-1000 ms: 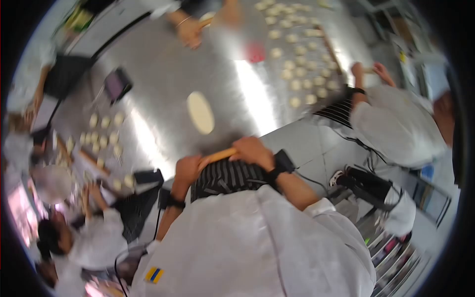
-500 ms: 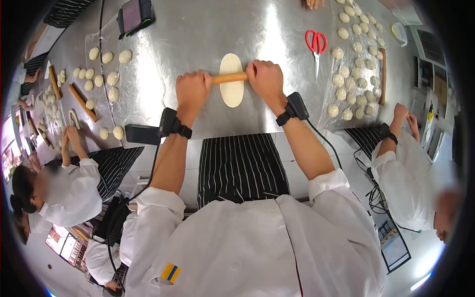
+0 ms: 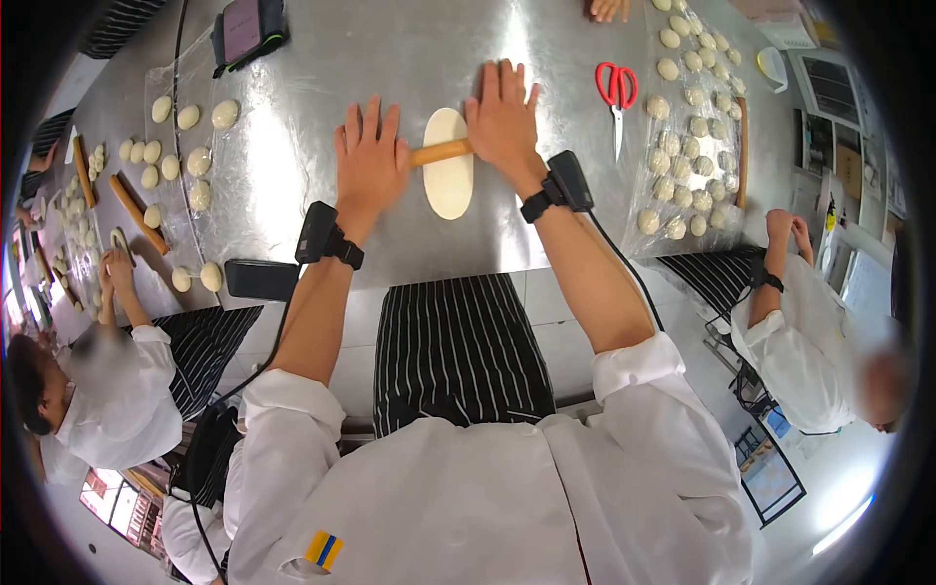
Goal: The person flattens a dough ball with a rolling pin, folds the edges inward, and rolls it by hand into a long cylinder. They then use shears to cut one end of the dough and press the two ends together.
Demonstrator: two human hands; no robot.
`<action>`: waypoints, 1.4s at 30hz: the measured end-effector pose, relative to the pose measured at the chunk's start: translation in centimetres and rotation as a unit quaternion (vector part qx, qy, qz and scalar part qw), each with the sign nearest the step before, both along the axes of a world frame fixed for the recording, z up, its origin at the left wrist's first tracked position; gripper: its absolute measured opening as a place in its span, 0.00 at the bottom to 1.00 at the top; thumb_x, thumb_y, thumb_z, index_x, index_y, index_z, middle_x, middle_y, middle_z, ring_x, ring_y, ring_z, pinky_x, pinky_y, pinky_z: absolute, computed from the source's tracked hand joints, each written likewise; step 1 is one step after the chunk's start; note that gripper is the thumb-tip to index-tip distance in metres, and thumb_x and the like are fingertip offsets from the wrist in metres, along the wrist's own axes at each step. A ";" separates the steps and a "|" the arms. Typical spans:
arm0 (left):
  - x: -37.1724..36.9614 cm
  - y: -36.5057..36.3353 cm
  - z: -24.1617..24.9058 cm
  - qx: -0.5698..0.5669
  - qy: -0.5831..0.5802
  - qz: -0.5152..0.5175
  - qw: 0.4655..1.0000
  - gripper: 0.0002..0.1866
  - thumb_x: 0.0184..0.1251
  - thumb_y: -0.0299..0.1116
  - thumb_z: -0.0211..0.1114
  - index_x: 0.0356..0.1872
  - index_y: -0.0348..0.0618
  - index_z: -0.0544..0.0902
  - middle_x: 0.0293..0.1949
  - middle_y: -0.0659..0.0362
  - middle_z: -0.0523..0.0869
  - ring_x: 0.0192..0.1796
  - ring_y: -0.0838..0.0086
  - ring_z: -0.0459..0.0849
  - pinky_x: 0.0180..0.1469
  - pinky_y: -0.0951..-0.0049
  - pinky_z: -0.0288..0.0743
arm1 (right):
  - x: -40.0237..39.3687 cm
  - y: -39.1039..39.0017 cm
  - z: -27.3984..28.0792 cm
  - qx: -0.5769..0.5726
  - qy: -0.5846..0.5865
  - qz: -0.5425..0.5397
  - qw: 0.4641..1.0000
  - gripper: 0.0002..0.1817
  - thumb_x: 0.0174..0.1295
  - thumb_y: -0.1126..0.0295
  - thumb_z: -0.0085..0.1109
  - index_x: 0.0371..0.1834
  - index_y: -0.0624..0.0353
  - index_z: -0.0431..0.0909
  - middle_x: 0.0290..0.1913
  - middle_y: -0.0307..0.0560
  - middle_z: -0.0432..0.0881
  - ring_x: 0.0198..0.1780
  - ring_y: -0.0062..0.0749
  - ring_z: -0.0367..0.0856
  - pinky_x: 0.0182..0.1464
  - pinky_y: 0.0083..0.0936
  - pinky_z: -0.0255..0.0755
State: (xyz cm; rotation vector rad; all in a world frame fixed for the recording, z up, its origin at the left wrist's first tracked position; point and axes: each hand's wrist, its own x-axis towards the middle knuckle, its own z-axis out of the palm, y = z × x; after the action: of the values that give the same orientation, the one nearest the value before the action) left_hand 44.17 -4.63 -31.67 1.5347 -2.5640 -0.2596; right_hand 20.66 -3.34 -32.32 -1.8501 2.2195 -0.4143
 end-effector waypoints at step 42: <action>5.9 15.5 1.7 0.086 0.066 -0.059 0.992 0.23 0.70 0.24 0.65 0.66 0.39 0.82 0.64 0.52 0.82 0.72 0.51 0.76 0.78 0.46 0.66 | 5.1 24.4 4.7 0.096 -0.053 -0.003 0.994 0.40 0.75 0.65 0.65 0.88 0.57 0.60 0.88 0.54 0.59 0.89 0.55 0.55 0.83 0.78 0.38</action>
State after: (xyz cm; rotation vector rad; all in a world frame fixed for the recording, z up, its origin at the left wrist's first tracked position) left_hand 50.04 10.85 -29.97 1.3669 -2.5883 -0.5910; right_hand 25.73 21.04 -27.59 -1.6830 2.1154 -0.2818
